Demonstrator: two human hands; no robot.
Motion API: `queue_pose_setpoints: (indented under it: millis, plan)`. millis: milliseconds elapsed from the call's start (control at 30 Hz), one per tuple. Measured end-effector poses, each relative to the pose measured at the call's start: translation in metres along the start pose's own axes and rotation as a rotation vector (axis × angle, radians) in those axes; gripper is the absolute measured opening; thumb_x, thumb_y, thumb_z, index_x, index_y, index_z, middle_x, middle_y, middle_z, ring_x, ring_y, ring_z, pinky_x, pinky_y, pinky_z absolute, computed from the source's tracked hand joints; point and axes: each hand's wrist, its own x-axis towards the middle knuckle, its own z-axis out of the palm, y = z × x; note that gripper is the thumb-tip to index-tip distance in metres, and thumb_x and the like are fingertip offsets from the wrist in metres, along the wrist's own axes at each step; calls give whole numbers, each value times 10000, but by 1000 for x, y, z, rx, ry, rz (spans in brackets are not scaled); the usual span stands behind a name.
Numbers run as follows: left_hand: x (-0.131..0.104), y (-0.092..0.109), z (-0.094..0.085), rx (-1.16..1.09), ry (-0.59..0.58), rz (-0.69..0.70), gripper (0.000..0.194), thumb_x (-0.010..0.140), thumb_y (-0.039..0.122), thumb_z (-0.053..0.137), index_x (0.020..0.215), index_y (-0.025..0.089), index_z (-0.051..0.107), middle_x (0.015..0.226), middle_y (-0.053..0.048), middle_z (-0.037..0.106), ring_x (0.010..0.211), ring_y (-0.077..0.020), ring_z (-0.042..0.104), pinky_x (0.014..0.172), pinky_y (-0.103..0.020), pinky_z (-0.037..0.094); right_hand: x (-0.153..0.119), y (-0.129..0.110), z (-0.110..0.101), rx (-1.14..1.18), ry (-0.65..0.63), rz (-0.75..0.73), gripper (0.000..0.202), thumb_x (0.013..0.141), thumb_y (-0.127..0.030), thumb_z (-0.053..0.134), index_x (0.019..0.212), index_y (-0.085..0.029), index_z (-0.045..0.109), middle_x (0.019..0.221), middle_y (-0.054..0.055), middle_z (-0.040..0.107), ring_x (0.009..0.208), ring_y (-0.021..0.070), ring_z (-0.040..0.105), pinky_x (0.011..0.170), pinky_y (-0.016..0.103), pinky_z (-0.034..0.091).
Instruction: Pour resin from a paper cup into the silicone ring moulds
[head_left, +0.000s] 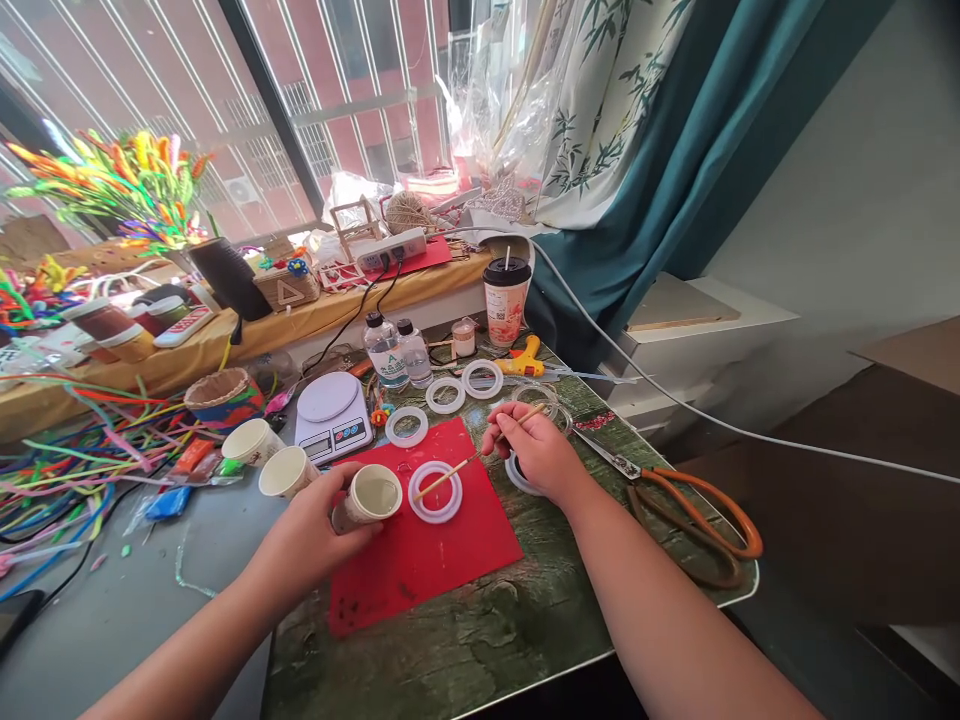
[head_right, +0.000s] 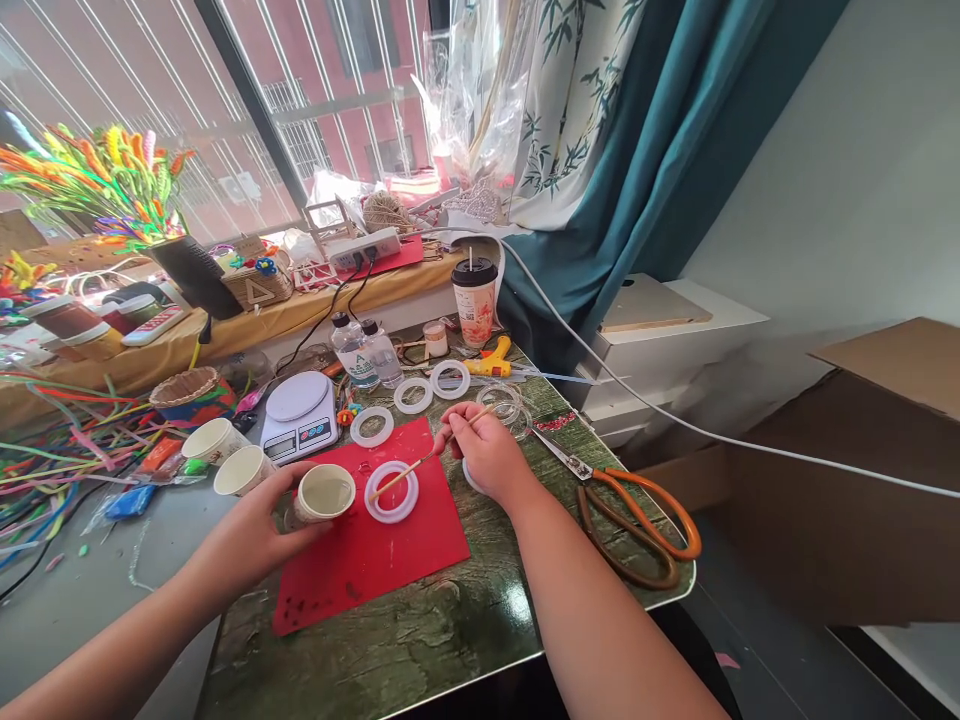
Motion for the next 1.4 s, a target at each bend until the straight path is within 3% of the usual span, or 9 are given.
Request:
queue_pose_setpoints:
  millis: [533, 1400]
  plan:
    - [4, 9, -1, 84, -1, 22, 585, 877, 541, 850, 1413, 309, 811, 1340, -74, 932, 1224, -386, 880, 1069, -497, 710, 1, 1, 1, -2, -16, -4, 569, 929, -812, 841, 998, -293, 618, 713, 7, 775, 627, 182, 540, 683, 356, 476]
    - [10, 15, -3, 138, -8, 54, 588, 862, 533, 853, 1406, 312, 831, 1381, -72, 930, 1262, -404, 870, 1106, -511, 686, 2, 1, 1, 16, -9, -2, 528, 925, -764, 854, 992, -299, 613, 770, 46, 857, 613, 181, 556, 658, 351, 479]
